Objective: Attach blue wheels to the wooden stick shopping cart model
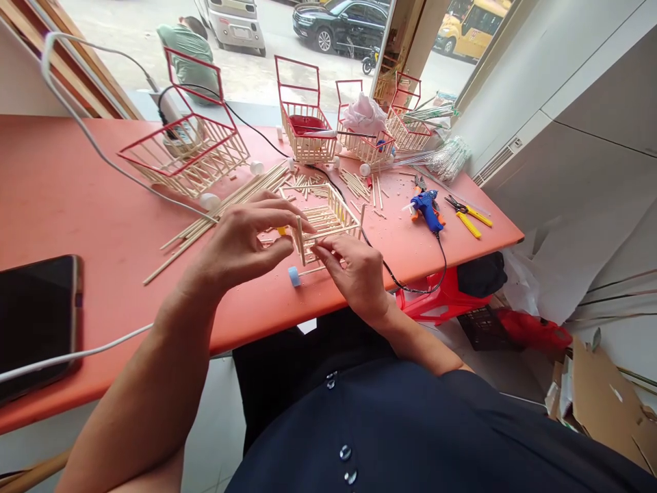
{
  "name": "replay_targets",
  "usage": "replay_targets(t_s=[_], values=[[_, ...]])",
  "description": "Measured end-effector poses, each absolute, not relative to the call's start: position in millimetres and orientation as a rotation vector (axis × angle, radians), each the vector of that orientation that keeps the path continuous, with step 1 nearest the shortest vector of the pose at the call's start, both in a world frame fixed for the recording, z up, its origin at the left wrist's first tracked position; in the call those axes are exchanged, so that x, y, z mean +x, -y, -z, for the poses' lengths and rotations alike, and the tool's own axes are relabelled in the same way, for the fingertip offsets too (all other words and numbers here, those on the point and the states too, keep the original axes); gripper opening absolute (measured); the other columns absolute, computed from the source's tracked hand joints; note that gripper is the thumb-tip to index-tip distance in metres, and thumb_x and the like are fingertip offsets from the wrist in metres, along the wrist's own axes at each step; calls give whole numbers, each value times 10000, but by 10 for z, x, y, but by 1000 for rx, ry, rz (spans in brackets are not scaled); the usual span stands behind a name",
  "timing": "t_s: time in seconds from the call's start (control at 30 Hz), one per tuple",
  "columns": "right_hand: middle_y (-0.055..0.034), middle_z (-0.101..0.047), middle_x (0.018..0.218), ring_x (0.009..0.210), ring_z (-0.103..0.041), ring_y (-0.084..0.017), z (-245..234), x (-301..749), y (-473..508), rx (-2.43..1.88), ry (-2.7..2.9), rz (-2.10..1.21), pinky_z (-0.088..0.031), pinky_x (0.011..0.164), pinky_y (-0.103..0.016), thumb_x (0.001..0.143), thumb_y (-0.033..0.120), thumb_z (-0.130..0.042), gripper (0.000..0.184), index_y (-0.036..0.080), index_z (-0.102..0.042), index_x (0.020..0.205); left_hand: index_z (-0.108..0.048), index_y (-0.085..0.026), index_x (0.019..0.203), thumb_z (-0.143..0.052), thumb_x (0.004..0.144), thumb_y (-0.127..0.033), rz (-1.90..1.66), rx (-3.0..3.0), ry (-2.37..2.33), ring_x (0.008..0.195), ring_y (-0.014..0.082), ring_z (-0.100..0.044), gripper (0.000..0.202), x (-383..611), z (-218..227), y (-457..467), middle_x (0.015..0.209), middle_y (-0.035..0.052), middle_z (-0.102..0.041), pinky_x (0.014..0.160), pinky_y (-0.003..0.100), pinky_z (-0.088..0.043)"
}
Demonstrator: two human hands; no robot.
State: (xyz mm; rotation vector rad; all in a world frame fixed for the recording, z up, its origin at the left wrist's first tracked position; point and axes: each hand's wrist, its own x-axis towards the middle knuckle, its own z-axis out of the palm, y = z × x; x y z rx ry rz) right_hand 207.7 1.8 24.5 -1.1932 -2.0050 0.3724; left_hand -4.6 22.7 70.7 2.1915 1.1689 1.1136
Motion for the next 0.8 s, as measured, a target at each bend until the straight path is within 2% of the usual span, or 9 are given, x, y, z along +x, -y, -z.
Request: replay_targets(t_s=[0.17, 0.57, 0.8], values=[[-63, -886, 1120, 1077, -831, -204, -284, 2082, -20, -1215, 2047, -352, -599, 955, -278, 1123, 385, -682, 232, 236, -860, 1115, -828, -272, 823, -640, 797, -334, -1029, 2238, -1164, 1040, 275, -728, 200, -89, -699, -249, 1006, 61, -841, 1017, 422, -601], [-52, -878, 1102, 1036, -815, -195, -276, 2071, -12, -1195, 2049, -342, -578, 905, -277, 1136, 400, -661, 245, 234, -842, 1120, -794, -263, 772, -641, 805, -347, -1040, 2245, -1164, 1042, 277, -730, 177, -79, -696, -231, 1013, 64, -834, 1007, 421, -595], [-56, -873, 1130, 1037, -807, -191, -272, 2058, -3, -1240, 2060, -353, -576, 919, -277, 1142, 406, -651, 253, 236, -839, 1136, -842, -274, 846, -651, 801, -360, -1029, 2227, -1165, 1035, 279, -727, 215, -70, -706, -224, 987, 55, -842, 1005, 429, -590]])
